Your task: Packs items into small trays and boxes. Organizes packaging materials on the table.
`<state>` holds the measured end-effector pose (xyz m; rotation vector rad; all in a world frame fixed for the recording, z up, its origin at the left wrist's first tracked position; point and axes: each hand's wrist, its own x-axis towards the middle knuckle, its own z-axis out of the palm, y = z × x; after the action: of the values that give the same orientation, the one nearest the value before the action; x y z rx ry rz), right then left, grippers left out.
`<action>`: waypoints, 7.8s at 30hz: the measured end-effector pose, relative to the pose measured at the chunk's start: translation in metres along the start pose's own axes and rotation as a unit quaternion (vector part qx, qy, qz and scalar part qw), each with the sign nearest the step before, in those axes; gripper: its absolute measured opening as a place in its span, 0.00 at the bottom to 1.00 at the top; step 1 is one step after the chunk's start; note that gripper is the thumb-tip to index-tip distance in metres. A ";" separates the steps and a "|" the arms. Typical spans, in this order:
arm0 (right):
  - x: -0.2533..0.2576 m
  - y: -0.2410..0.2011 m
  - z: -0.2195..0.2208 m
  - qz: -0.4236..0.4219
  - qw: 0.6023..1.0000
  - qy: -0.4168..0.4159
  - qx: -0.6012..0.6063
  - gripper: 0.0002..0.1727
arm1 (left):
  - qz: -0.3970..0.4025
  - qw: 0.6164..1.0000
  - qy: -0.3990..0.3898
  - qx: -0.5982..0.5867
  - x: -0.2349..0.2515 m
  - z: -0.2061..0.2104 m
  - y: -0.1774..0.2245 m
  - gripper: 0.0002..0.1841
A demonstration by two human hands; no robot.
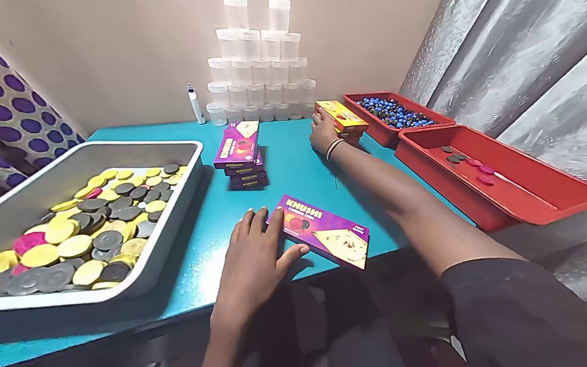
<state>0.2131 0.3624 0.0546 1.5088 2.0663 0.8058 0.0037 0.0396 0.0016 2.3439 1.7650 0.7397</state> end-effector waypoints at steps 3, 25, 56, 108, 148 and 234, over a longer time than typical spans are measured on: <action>0.001 0.012 0.011 0.005 1.000 -0.005 -0.008 0.19 | -0.003 1.000 -0.001 0.002 0.000 0.000 0.000 0.50; -0.075 -0.031 0.016 -0.095 0.860 0.209 0.455 0.28 | -0.171 0.960 0.168 -0.147 0.051 -0.037 -0.028 0.46; -0.077 -0.067 -0.022 -0.087 0.612 0.156 0.771 0.35 | -0.158 0.744 0.117 -0.639 0.215 0.027 -0.055 0.20; -0.194 -0.084 -0.060 -0.501 0.706 0.319 0.384 0.44 | -0.034 0.940 0.338 -0.033 -0.072 0.011 -0.027 0.42; -0.133 0.004 -0.036 -0.358 0.784 0.167 0.478 0.42 | -0.095 0.921 0.375 0.032 -0.092 0.000 -0.013 0.42; -0.258 -0.106 -0.107 -0.325 0.801 0.144 0.483 0.18 | -0.177 0.898 0.402 0.018 -0.063 0.061 0.044 0.42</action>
<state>0.1458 0.0720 0.0646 0.8791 3.1880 -0.4111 0.0567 -0.0211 -0.0553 1.7246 2.3994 1.7763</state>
